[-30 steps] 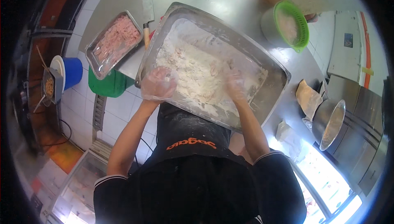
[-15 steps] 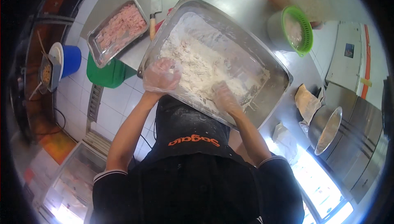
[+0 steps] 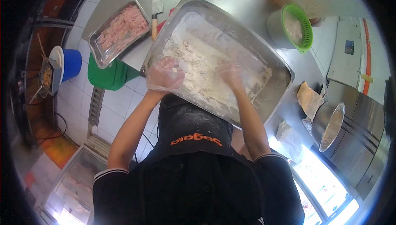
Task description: The person breaded meat by hand in a large metal container. The person used their hands to coat pieces of meat with flour, turning them over and ensuring even coverage. The person then transferred the breaded meat into a green colander.
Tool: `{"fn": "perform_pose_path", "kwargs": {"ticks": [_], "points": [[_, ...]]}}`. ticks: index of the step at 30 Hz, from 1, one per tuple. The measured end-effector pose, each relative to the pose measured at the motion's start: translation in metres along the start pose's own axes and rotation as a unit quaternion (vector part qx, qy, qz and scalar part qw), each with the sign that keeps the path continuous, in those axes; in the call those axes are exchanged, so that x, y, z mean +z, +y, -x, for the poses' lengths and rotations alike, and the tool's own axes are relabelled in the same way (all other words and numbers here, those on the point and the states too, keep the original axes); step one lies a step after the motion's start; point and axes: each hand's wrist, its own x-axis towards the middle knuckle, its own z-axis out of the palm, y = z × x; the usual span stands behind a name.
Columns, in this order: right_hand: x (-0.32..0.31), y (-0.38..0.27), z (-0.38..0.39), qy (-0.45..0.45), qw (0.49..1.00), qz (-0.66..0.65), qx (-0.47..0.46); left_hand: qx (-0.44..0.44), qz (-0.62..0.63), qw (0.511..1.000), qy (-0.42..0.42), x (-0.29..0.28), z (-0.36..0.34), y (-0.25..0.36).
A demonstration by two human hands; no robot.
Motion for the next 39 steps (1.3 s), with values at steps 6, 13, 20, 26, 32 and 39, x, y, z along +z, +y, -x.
{"fn": "perform_pose_path", "kwargs": {"ticks": [6, 13, 20, 26, 32, 39], "points": [[-0.031, 0.003, 0.009, 0.141, 0.989, -0.031, -0.011, -0.02, -0.01, 1.0, 0.001, 0.001, 0.0, 0.002], [-0.064, 0.047, 0.065, -0.015, 0.992, 0.098, -0.077, -0.015, 0.0, 1.0, 0.001, -0.003, -0.002, 0.001], [-0.057, 0.05, 0.062, 0.025, 0.998, -0.033, 0.04, 0.002, 0.0, 1.0, 0.018, 0.002, -0.003, 0.005], [-0.144, 0.047, 0.048, 0.138, 0.99, -0.015, -0.04, 0.004, 0.028, 1.0, 0.002, -0.001, -0.007, 0.006], [-0.304, 0.023, -0.061, 0.245, 0.964, -0.062, 0.081, -0.019, 0.043, 0.998, -0.033, -0.002, -0.002, -0.002], [-0.282, -0.015, -0.097, 0.253, 0.962, -0.094, 0.03, -0.051, -0.028, 0.998, 0.006, -0.005, 0.008, 0.0]]}}
